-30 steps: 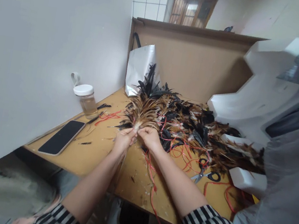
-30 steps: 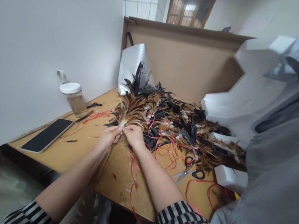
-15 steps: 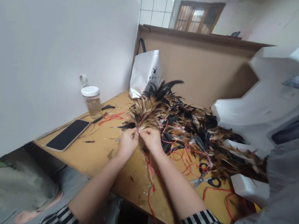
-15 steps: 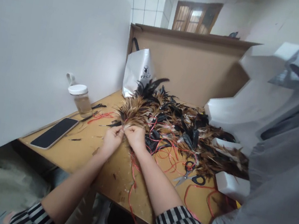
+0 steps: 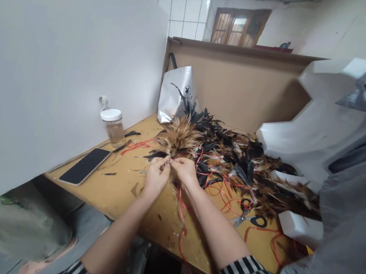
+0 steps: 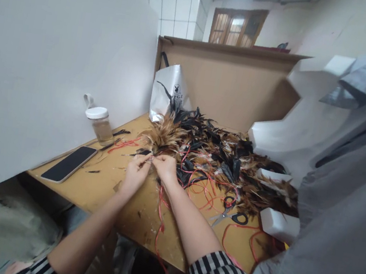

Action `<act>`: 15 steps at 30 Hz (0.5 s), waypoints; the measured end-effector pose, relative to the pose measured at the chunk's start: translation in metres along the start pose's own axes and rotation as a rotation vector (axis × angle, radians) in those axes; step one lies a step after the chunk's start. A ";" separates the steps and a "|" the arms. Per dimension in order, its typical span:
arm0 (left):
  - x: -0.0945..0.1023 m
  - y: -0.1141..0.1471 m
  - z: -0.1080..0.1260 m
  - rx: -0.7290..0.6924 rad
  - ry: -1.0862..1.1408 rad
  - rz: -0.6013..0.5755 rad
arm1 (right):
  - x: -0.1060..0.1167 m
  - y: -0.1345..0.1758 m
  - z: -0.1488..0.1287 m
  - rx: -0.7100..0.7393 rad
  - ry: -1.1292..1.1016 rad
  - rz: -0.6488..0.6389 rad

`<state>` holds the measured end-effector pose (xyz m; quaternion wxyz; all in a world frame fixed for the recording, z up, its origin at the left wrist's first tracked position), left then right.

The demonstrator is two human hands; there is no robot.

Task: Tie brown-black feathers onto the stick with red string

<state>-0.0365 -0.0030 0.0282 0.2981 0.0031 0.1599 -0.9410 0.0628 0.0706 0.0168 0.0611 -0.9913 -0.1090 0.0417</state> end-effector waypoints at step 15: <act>-0.003 -0.001 -0.022 0.349 0.336 -0.121 | -0.004 0.002 0.005 -0.063 -0.185 -0.129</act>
Point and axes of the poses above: each hand's wrist, its own y-axis away from the middle knuckle, its own x-axis out of the back of the hand, z = x × y, the point moved 5 cm from there along -y, towards the middle knuckle, and after that the axes turned 3 degrees about x, right-handed, at the moved point
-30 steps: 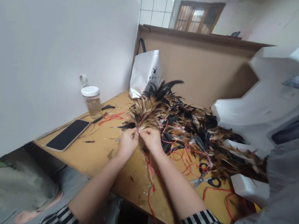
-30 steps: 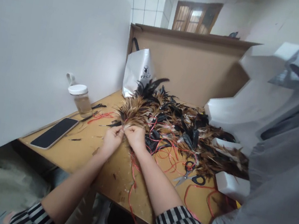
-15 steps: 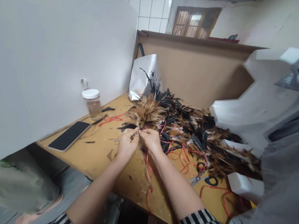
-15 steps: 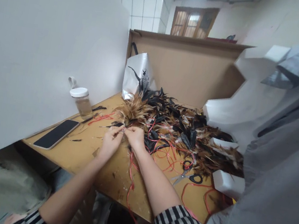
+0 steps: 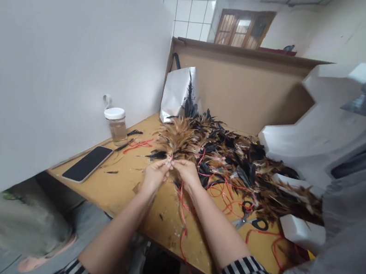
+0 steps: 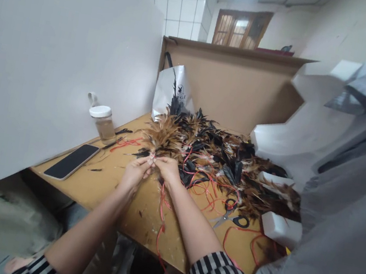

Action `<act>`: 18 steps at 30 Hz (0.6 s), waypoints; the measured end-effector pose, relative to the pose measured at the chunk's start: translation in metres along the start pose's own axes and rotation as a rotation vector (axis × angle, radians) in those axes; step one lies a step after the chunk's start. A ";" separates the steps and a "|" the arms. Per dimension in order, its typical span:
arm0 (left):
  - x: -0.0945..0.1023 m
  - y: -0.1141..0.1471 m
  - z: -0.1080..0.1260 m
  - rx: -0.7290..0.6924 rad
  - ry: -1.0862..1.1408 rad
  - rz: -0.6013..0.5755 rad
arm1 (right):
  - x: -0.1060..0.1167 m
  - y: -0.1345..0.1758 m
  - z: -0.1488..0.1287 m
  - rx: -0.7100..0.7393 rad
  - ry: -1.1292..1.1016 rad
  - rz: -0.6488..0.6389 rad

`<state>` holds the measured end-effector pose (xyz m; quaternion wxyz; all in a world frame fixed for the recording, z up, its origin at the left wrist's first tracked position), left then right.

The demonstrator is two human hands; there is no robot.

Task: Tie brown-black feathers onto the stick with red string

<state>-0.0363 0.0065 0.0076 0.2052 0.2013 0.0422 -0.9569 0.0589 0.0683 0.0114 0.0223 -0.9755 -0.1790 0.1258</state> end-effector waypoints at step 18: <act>-0.014 0.013 0.004 0.029 0.081 -0.072 | -0.005 0.009 -0.006 -0.167 -0.172 -0.068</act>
Point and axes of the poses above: each hand's wrist, its own y-axis away from the middle knuckle, its own x-axis out of the back of the hand, z = x × y, the point moved 5 cm from there along -y, towards the middle knuckle, and after that the axes turned 3 degrees about x, right-handed, at the moved point
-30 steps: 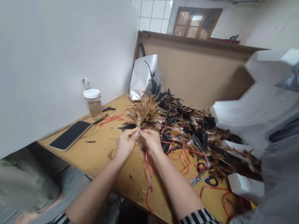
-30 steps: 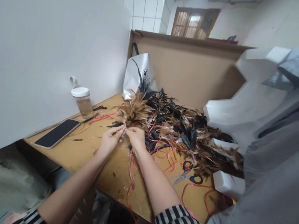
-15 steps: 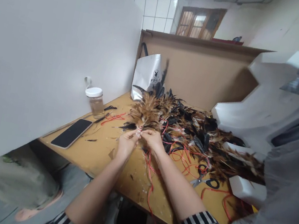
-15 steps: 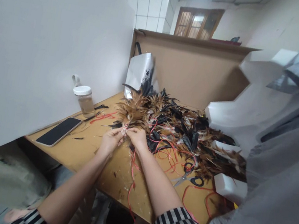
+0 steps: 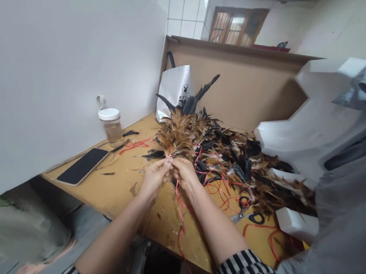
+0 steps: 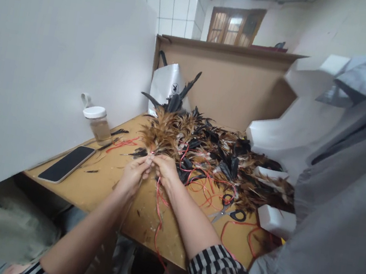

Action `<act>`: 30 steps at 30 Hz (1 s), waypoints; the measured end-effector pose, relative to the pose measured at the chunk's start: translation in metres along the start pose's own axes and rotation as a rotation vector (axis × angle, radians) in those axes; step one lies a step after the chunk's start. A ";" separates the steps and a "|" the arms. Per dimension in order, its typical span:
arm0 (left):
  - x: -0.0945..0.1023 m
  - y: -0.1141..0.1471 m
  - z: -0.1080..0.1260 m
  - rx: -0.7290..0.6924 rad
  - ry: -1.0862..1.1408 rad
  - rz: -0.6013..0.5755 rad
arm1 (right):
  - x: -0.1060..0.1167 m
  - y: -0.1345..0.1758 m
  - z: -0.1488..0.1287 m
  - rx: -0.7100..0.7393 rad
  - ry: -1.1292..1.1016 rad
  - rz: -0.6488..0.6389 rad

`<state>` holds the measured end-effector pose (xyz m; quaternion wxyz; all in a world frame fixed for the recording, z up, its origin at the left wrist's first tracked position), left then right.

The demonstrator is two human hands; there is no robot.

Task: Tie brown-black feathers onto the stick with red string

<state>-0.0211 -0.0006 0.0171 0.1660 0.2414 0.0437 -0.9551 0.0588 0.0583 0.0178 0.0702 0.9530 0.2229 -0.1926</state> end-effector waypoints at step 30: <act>0.024 -0.033 -0.001 0.293 0.302 0.060 | 0.006 -0.012 -0.011 0.344 0.707 0.018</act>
Point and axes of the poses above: each hand's wrist, its own y-axis away from the middle knuckle, its own x-axis out of the back of the hand, z = x × y, the point moved 5 cm from there along -y, towards the middle knuckle, and after that the axes turned 3 degrees about x, right-handed, at the moved point
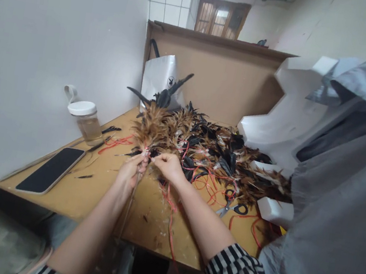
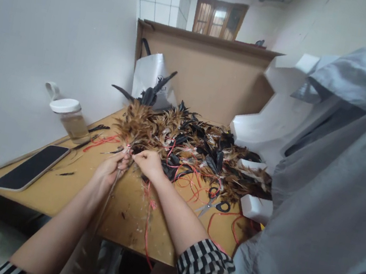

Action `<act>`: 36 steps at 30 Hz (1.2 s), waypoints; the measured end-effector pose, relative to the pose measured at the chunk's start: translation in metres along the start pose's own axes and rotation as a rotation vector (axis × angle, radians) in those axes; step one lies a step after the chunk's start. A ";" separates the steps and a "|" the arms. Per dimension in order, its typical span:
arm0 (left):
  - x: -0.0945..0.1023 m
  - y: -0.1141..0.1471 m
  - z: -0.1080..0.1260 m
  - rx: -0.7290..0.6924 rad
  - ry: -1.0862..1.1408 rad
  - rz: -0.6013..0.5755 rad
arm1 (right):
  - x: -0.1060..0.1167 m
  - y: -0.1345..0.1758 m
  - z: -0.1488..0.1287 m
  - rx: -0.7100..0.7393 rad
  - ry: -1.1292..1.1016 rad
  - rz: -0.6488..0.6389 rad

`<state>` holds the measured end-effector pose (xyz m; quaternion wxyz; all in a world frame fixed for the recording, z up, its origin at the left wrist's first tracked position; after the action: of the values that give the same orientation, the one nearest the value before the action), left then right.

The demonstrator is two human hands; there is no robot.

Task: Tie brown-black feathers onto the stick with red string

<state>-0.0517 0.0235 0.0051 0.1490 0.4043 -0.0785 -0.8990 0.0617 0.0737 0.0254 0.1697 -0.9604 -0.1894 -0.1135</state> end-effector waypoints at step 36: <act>0.016 -0.011 -0.003 0.227 0.482 -0.132 | 0.137 -0.009 -0.024 0.117 -0.276 0.386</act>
<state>-0.0618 0.0283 -0.0107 0.0582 0.6248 -0.1144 -0.7702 0.1780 0.1173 0.0885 0.2159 -0.9738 -0.0298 0.0645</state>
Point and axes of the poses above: each hand's wrist, its own y-axis away from the middle knuckle, its own x-axis out of the back of the hand, z = x × y, the point moved 5 cm from there along -y, towards the middle knuckle, and after that the axes turned 3 degrees about x, right-handed, at the moved point
